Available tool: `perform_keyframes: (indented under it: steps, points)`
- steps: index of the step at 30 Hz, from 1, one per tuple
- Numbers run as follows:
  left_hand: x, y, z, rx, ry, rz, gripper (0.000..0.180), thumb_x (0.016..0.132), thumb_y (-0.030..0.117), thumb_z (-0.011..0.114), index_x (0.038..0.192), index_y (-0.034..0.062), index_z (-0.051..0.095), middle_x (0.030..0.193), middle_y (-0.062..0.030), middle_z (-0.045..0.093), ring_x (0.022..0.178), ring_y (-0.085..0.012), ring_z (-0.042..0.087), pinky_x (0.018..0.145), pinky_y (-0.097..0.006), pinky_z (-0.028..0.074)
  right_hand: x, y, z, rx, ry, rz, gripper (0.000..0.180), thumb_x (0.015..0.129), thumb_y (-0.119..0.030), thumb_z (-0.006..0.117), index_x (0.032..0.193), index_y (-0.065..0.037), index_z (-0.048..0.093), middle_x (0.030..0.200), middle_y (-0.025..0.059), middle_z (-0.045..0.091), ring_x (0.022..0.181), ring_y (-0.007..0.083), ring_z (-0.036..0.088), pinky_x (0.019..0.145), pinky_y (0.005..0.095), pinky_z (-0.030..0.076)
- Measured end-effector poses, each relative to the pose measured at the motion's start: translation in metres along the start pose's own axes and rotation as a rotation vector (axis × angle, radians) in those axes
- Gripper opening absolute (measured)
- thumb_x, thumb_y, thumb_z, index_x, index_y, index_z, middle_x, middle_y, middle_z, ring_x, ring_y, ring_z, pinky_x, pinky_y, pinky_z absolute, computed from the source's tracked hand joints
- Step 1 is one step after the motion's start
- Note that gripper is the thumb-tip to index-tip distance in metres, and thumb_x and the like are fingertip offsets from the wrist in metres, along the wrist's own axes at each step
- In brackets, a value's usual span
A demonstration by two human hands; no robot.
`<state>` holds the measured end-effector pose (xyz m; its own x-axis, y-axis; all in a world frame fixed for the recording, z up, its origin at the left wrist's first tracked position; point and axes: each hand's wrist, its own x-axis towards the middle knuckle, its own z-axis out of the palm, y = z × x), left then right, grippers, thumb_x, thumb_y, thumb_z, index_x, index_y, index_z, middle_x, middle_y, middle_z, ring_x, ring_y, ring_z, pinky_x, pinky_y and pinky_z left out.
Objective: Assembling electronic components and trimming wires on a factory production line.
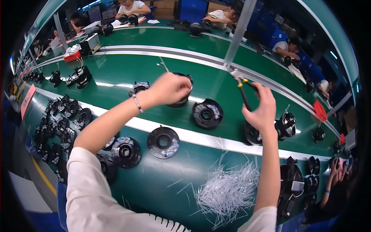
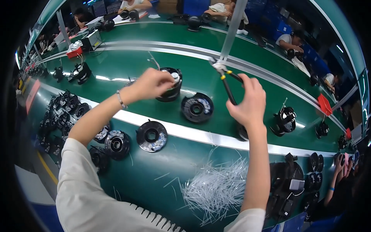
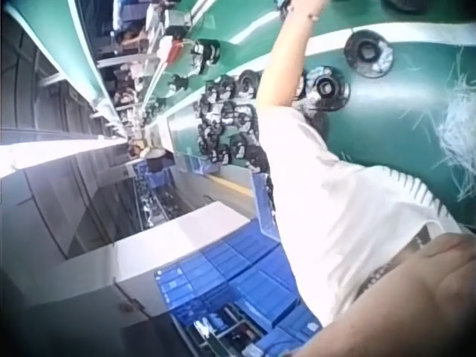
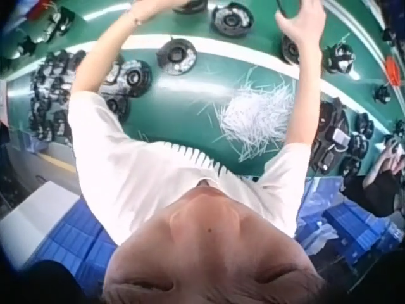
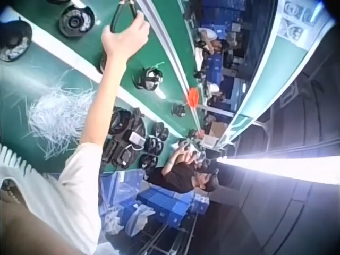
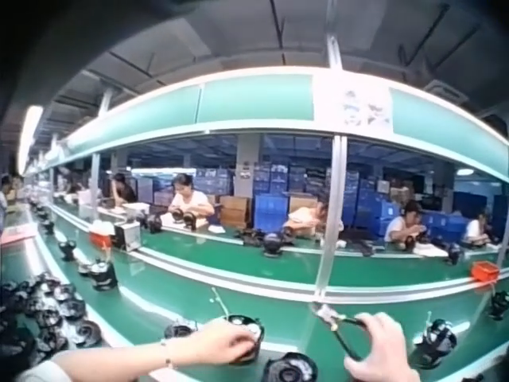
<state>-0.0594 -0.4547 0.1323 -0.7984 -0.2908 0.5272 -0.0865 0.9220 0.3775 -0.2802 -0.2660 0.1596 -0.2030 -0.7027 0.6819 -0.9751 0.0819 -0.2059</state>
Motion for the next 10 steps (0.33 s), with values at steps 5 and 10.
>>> perform_keyframes:
  steps: [5,10]
  points:
    - [-0.016,-0.072,-0.018,0.325,-0.177,-0.018,0.022,0.065,0.011,0.066,0.087,0.0085,0.063,0.094,-0.0055,0.058,0.092,-0.0237,0.054,0.078,-0.034,0.046,0.076,0.021,0.075,-0.247,-0.148,-0.275,0.042,0.048,-0.008,0.065,0.087,-0.007,0.05,0.083,0.0084,0.049,0.084,0.026,0.048,0.07,0.0344,0.035]
    - [-0.005,-0.104,-0.002,0.34,-0.366,-0.085,0.014,0.072,0.013,0.061,0.085,0.0079,0.063,0.099,-0.0019,0.056,0.097,-0.0211,0.052,0.078,-0.032,0.046,0.118,-0.002,0.128,-0.316,-0.28,-0.545,0.04,0.048,-0.008,0.064,0.085,-0.009,0.05,0.083,0.0077,0.048,0.083,0.0256,0.048,0.072,0.0342,0.036]
